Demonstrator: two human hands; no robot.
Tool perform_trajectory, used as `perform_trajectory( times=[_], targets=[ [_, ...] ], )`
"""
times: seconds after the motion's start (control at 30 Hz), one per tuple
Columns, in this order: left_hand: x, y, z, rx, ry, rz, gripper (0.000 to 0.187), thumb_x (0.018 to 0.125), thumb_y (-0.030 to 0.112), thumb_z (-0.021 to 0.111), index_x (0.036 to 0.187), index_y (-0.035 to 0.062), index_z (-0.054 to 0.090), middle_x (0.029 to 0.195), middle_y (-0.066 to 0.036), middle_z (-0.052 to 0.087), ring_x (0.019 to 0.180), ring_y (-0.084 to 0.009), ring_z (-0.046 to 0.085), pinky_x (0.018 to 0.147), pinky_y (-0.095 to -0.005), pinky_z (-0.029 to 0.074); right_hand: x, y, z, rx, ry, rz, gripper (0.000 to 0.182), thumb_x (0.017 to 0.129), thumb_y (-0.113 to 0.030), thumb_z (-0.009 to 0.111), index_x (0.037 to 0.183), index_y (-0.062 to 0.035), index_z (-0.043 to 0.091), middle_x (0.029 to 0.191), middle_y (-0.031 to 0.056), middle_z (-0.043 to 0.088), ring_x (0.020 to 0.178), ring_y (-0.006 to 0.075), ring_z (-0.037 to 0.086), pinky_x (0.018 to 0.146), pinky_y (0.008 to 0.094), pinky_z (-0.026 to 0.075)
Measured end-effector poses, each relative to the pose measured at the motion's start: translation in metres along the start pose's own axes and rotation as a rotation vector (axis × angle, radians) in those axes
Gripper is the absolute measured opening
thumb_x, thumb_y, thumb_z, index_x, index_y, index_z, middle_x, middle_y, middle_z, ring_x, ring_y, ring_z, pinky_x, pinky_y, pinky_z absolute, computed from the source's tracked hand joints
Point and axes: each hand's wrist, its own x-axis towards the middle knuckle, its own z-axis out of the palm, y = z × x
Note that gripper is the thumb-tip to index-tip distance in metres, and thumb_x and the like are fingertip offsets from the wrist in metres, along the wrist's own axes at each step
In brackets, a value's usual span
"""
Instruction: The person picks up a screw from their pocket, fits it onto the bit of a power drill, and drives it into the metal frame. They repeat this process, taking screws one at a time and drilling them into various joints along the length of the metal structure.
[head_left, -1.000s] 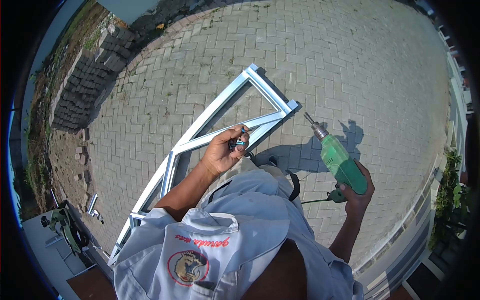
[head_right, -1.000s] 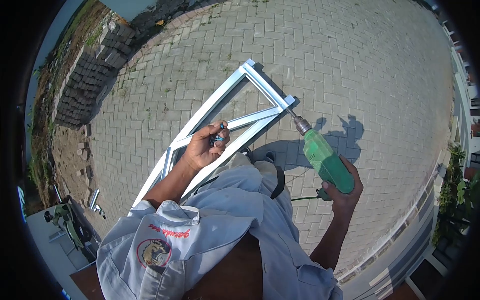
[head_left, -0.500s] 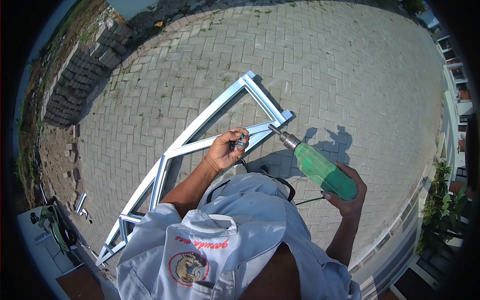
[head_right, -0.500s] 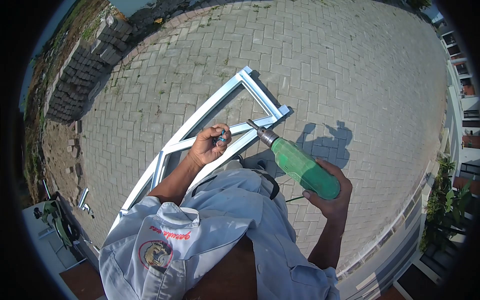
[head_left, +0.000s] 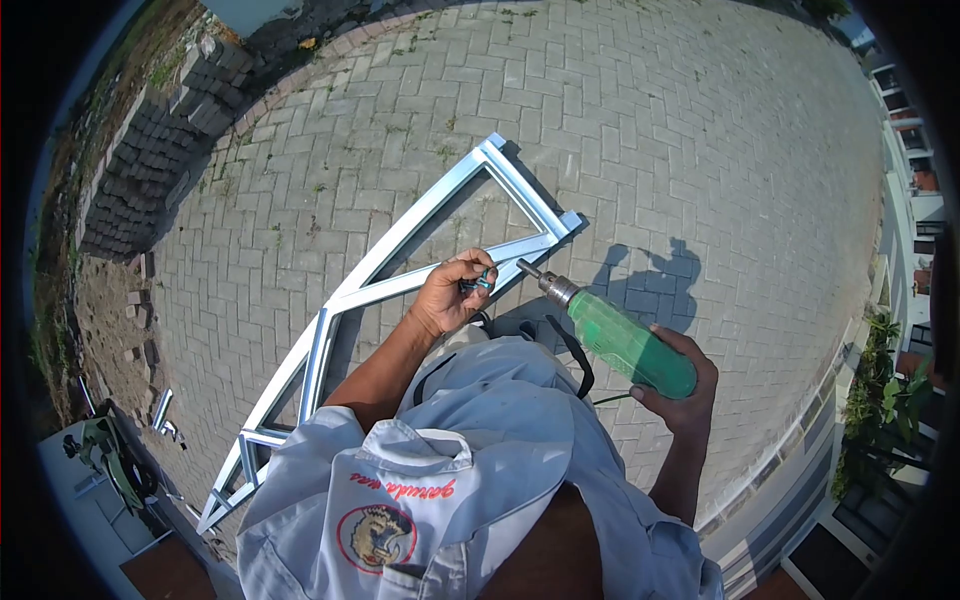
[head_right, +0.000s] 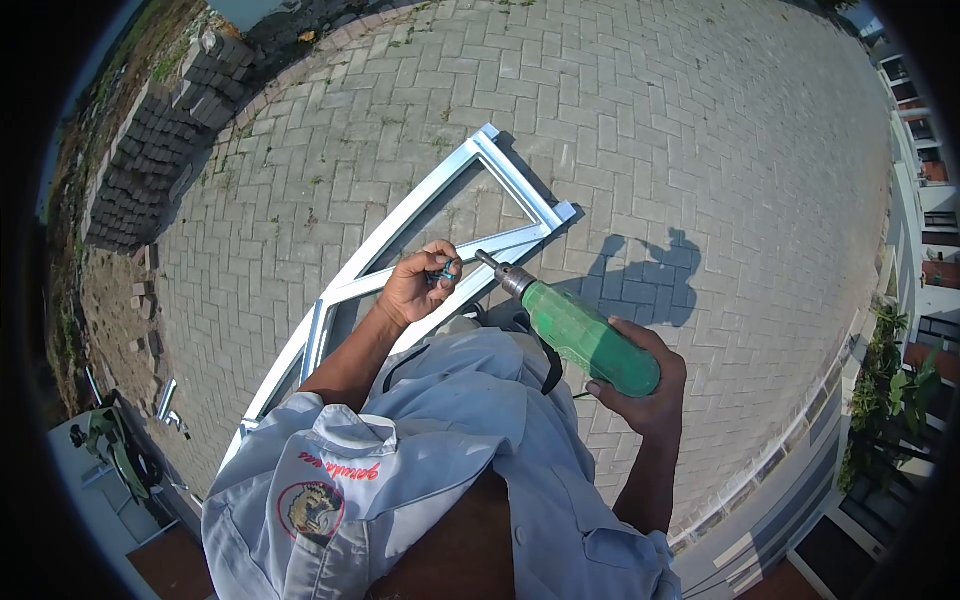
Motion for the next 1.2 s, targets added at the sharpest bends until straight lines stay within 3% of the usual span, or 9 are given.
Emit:
perform_trajectory(
  times=[0.17,0.4,0.77,1.2],
  targets=[
    [0.002,0.001,0.01,0.04,0.159,-0.02,0.018,0.093,0.004,0.06,0.109,-0.0025,0.065,0.091,-0.01,0.064,0.062,-0.0112,0.055,0.046,-0.0184,0.036,-0.002,0.006,0.001,-0.03,-0.021,0.019,0.078,0.064,-0.012,0.094,0.134,0.0016,0.063,0.124,0.0171,0.071,0.112,0.0227,0.07,0.096,0.0355,0.055],
    [0.009,-0.003,0.011,0.114,0.048,-0.043,0.016,0.1,0.006,0.064,0.114,-0.0005,0.066,0.09,-0.009,0.066,0.065,-0.0095,0.058,0.045,-0.0185,0.035,-0.007,0.014,0.003,0.009,-0.022,0.062,0.078,0.067,-0.022,0.098,0.133,0.0011,0.064,0.122,0.0159,0.072,0.11,0.0227,0.071,0.094,0.0356,0.056],
    [0.014,-0.007,0.017,0.297,0.032,-0.045,0.016,0.103,0.015,0.065,0.107,0.0,0.068,0.081,-0.005,0.068,0.057,-0.0063,0.056,0.044,-0.0176,0.035,-0.007,0.022,0.001,0.017,-0.044,0.072,0.078,0.066,-0.02,0.098,0.133,0.0009,0.064,0.122,0.0165,0.072,0.11,0.0225,0.071,0.095,0.0357,0.056],
    [0.012,-0.014,0.019,0.452,0.174,-0.112,0.015,0.101,0.018,0.069,0.095,0.0044,0.068,0.077,-0.005,0.067,0.054,-0.007,0.054,0.042,-0.0171,0.033,-0.007,0.029,0.005,0.037,-0.068,0.093,0.074,0.065,-0.012,0.093,0.133,-0.0002,0.065,0.118,0.0146,0.073,0.108,0.0211,0.071,0.095,0.0347,0.055]
  ],
)
